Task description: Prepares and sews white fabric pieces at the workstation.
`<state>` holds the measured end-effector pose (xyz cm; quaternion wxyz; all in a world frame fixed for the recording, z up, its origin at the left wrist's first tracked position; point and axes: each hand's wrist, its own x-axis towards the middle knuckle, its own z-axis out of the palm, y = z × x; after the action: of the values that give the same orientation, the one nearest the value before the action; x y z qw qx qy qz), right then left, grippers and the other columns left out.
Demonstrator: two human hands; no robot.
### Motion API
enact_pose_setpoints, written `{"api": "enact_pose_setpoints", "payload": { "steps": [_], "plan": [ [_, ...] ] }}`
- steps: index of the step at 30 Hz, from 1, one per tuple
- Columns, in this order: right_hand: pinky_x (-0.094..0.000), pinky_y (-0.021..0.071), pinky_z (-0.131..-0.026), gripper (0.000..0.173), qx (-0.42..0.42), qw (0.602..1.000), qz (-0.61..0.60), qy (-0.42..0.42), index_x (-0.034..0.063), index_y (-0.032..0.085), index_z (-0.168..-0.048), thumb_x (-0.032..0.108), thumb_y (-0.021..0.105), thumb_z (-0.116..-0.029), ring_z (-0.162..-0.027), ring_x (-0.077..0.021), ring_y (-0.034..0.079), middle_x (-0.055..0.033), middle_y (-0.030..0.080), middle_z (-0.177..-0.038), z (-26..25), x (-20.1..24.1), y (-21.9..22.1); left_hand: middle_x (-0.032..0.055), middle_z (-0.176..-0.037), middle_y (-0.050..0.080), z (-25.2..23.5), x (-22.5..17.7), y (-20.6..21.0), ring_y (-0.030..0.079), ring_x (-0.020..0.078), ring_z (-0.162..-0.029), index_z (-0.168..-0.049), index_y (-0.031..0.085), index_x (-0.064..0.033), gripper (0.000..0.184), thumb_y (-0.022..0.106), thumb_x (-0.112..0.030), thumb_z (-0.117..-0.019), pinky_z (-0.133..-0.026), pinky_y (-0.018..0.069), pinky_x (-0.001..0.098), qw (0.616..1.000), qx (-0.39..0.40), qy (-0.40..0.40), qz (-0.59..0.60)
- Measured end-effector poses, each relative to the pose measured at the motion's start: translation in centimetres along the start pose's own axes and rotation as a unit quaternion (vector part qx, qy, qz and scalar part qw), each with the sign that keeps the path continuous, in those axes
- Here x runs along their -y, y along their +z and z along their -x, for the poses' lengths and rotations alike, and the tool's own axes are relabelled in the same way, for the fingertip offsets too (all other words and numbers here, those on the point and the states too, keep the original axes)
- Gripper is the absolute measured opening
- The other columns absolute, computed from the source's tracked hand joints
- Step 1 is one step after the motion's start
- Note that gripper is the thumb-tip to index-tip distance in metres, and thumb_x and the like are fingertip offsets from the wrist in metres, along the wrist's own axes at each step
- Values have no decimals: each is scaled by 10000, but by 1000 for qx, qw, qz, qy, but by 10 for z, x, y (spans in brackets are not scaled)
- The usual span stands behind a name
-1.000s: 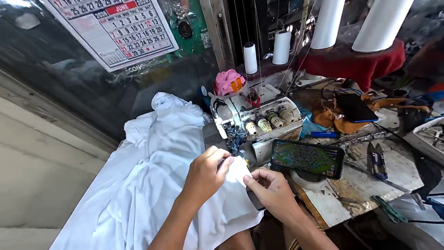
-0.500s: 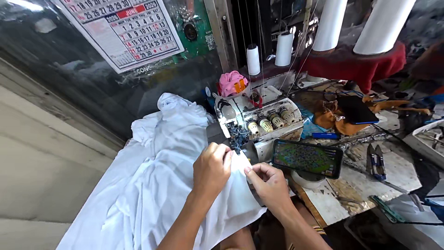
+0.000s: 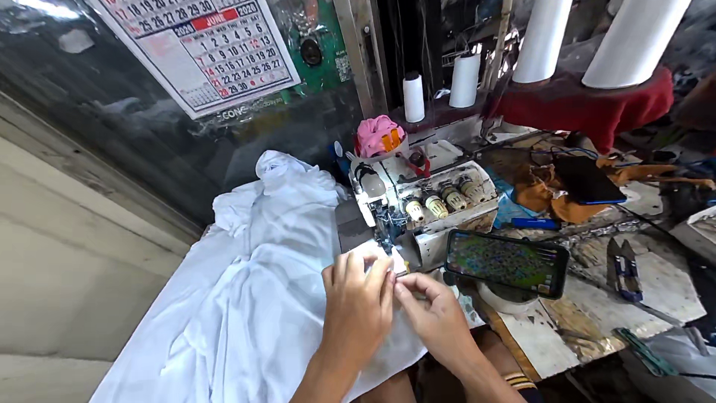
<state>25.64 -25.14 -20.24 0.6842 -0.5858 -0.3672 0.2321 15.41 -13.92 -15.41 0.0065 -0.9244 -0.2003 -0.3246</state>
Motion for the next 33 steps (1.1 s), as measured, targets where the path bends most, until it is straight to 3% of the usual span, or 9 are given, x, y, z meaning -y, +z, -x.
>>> {"api": "enact_pose_setpoints", "payload": {
  "steps": [4, 7, 10, 18, 22, 26, 30, 31, 33],
  "plan": [
    [-289, 605, -690, 191, 112, 994, 2, 15, 86, 726, -1062, 238, 616, -1028, -771, -88, 700, 0, 729, -883, 16, 15, 14, 17, -1161, 639, -22, 17, -13, 578, 239, -1124, -1078, 770, -237, 300, 517, -383, -1013, -921, 464, 501, 997, -17, -64, 41],
    [-304, 601, -678, 241, 156, 987, -5, 27, 84, 723, -1073, 272, 573, -1057, -748, -101, 695, -10, 723, -864, 21, 17, 19, 137, -1417, 507, -26, 34, 6, 580, 325, -1178, -1400, 634, -248, 460, 466, -479, -1038, -879, 551, 541, 977, 72, -192, 56],
    [-321, 606, -693, 264, 186, 981, -28, 37, 74, 721, -1108, 265, 542, -1076, -761, -118, 698, -28, 725, -886, 27, 20, 17, 152, -1177, 677, -28, 38, -3, 685, 330, -988, -1476, 569, -221, 486, 441, -456, -1069, -805, 563, 576, 965, 142, -216, 40],
    [-322, 593, -646, 189, 129, 990, 5, 52, 60, 737, -971, 236, 675, -1001, -702, -112, 689, -30, 723, -812, 68, 1, -4, 89, -709, 692, 1, -1, -42, 702, 317, -663, -905, 754, -110, 199, 670, -290, -921, -576, 547, 583, 986, 131, -100, 2],
    [-308, 610, -737, 167, 74, 996, -16, 45, 41, 716, -1094, 136, 590, -1036, -808, -102, 708, -23, 740, -918, 76, -9, -12, 95, -808, 732, -1, -48, -5, 721, 283, -727, -1255, 721, -102, 295, 605, -209, -1006, -686, 593, 510, 978, 165, -69, 110],
    [-287, 594, -610, 119, 77, 997, -16, 10, 35, 719, -1048, 128, 669, -994, -686, -106, 683, -39, 728, -850, 79, 13, -32, -33, -801, 727, 1, 7, -61, 672, 93, -654, -1152, 768, -215, 226, 628, -298, -996, -594, 590, 367, 980, 73, -67, 175],
    [-282, 614, -599, 185, 59, 998, -17, 31, 52, 724, -1054, 220, 666, -1003, -696, -115, 702, -31, 733, -861, 59, 10, -18, 87, -1023, 740, 2, 73, -95, 710, 222, -845, -1194, 712, -116, 270, 619, -310, -1031, -731, 585, 495, 992, 12, -113, 59],
    [-291, 622, -602, 187, 70, 996, -21, 52, 56, 719, -1060, 221, 640, -1019, -707, -133, 713, -45, 739, -885, 54, 11, -13, 153, -1177, 707, 10, 78, -95, 695, 321, -1013, -1280, 682, -80, 325, 597, -281, -1040, -855, 552, 598, 992, 35, -119, 26],
    [-284, 613, -586, 190, 84, 994, -12, 62, 77, 721, -1073, 232, 618, -1034, -707, -139, 712, -46, 743, -905, 46, 15, -6, 124, -1333, 643, 26, 64, -87, 607, 310, -1227, -1265, 706, -87, 319, 579, -262, -1031, -1016, 497, 562, 997, 30, -69, 33]
  ]
}}
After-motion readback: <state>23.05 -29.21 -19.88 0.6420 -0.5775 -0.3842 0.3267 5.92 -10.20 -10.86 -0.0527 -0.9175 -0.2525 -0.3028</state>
